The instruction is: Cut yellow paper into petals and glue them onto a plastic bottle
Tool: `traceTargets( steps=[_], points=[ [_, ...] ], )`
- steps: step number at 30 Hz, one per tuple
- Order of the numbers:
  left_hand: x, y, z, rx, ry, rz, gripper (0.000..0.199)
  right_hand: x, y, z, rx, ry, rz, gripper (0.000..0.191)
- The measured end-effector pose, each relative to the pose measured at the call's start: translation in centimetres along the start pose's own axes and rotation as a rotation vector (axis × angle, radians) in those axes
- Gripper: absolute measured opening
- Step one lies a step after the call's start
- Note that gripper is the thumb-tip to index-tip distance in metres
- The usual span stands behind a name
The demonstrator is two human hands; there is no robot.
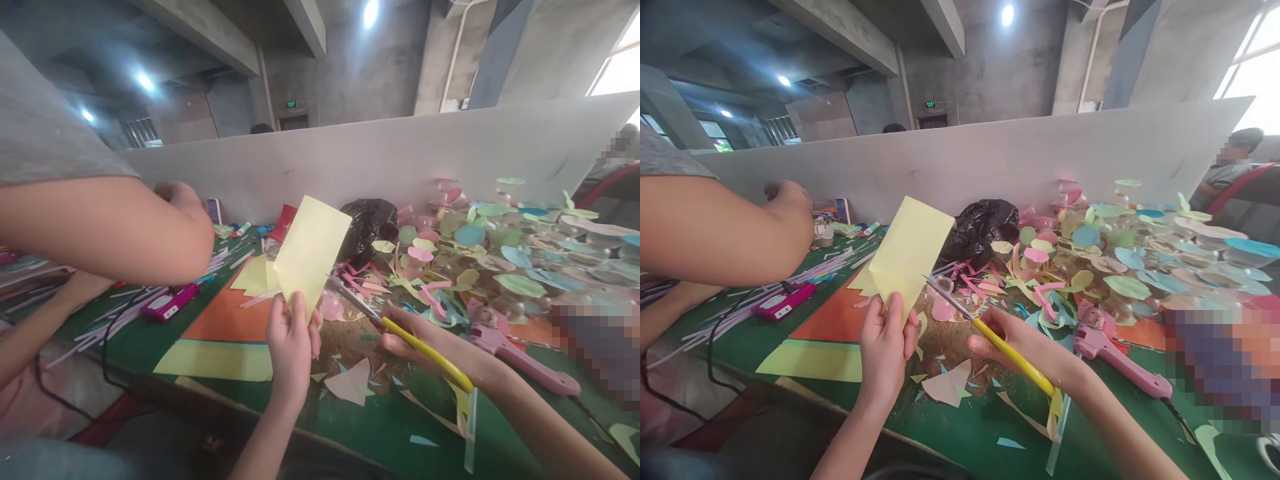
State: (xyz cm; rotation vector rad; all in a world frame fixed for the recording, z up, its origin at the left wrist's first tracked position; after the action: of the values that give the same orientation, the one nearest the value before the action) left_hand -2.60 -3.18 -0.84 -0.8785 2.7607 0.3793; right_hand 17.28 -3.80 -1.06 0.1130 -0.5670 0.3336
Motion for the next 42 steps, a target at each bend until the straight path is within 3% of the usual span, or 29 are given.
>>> traceTargets(
  steps=[11, 22, 29, 36, 42],
  points=[
    [-1.8, -2.4, 0.4, 0.040, 0.104, 0.094, 0.035, -0.3, 0.0, -0.2, 0.051, 0.039, 0.013, 0.057],
    [-1.7, -2.1, 0.7, 0.058, 0.126, 0.147, 0.037, -0.5, 0.1, -0.4, 0.010, 0.105, 0.016, 0.056],
    [-2.4, -2.6, 0.9, 0.101, 0.112, 0.264, 0.035, -0.2, 0.1, 0.4, 0.103, 0.063, -0.038, 0.055],
    [-2.9, -2.6, 0.3, 0.105, 0.094, 0.306, 0.032, -0.3, 0.5, -0.7, 0.028, 0.074, -0.058, 0.053],
    [-3.4, -3.2, 0.5, 0.113, 0.157, 0.381, 0.033, -0.8, 0.2, 0.2, 0.109, 0.135, -0.018, 0.049]
  ],
)
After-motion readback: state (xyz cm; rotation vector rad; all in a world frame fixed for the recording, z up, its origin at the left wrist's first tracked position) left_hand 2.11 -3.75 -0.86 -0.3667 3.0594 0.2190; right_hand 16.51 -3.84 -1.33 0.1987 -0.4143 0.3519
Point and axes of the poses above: each hand's wrist, its own y-axis towards the middle knuckle, its own x-axis out of the back of the hand, z = x × y, the point moved 9 cm from there along y, towards the middle knuckle, and after that the axes turned 14 degrees about -z, right-handed, at the moved point
